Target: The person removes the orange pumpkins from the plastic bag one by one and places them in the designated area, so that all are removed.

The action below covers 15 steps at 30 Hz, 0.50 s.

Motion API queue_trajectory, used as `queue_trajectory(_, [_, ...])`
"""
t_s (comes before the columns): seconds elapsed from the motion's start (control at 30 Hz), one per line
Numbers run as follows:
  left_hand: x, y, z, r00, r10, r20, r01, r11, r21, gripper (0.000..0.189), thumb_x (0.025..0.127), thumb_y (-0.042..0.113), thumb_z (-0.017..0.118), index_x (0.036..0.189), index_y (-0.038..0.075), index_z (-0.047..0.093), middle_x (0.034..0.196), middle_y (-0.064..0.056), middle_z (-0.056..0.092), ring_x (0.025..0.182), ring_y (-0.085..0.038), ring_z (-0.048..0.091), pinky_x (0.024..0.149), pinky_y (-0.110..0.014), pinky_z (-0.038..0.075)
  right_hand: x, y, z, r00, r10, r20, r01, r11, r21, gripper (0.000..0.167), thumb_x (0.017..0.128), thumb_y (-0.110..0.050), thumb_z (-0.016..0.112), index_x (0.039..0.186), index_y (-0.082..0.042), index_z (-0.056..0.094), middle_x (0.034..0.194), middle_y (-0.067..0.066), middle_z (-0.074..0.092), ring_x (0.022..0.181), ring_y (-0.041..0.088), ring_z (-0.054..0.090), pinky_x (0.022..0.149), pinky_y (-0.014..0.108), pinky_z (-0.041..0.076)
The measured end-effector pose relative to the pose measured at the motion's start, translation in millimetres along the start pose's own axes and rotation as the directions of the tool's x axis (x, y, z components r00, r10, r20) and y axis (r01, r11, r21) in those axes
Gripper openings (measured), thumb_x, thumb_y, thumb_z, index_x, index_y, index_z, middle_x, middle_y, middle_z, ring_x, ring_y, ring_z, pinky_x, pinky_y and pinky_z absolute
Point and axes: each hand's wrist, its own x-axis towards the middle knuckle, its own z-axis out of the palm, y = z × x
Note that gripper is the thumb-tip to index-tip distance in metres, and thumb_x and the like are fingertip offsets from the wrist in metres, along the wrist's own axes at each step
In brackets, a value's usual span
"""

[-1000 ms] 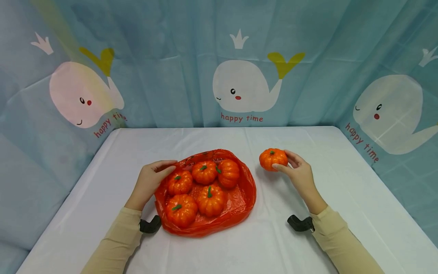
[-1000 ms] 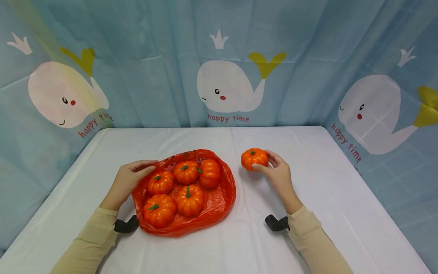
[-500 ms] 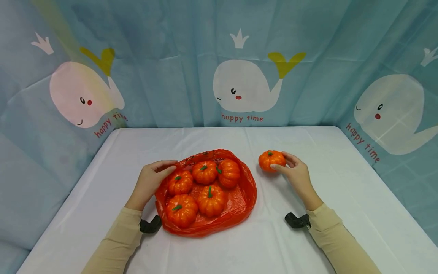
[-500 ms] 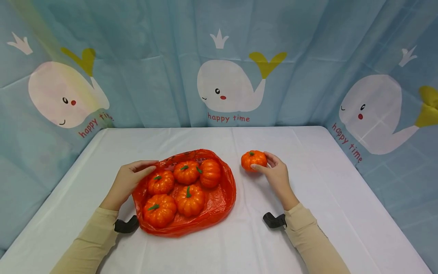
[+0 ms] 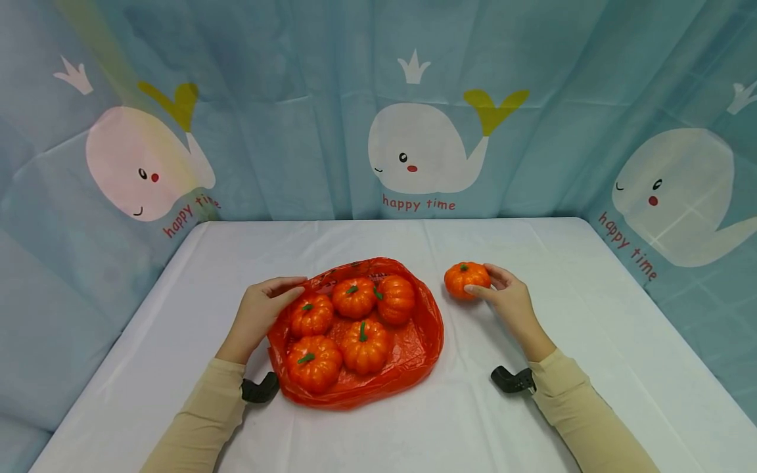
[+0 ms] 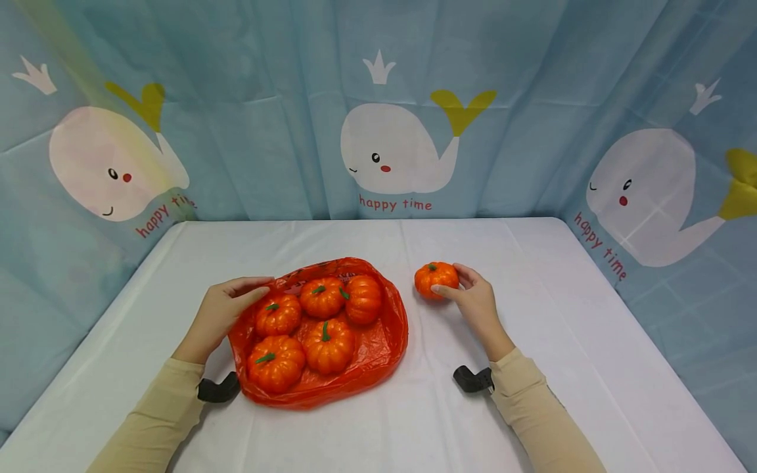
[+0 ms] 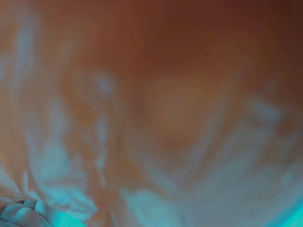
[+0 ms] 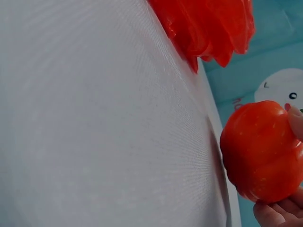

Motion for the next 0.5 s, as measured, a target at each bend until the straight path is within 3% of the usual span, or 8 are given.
queue_trajectory(0.5, [-1.6,1.9,-0.9,1.0,0.006,0.002,-0.006,1.0,-0.002,0.05,0.094,0.048,0.065,0.132,0.015,0.066,0.14,-0.009,0.061,0.13,-0.021,0.052,0.087,-0.009,0.048,3.2,-0.1,-4.5,0.997,0.036,0.07,-0.035,0.999,-0.009,0.081,0.089,-0.02,0.075,0.155,-0.004,0.03,0.163,0.014,0.029,0.151,0.024,0.03,0.117,0.036,0.033])
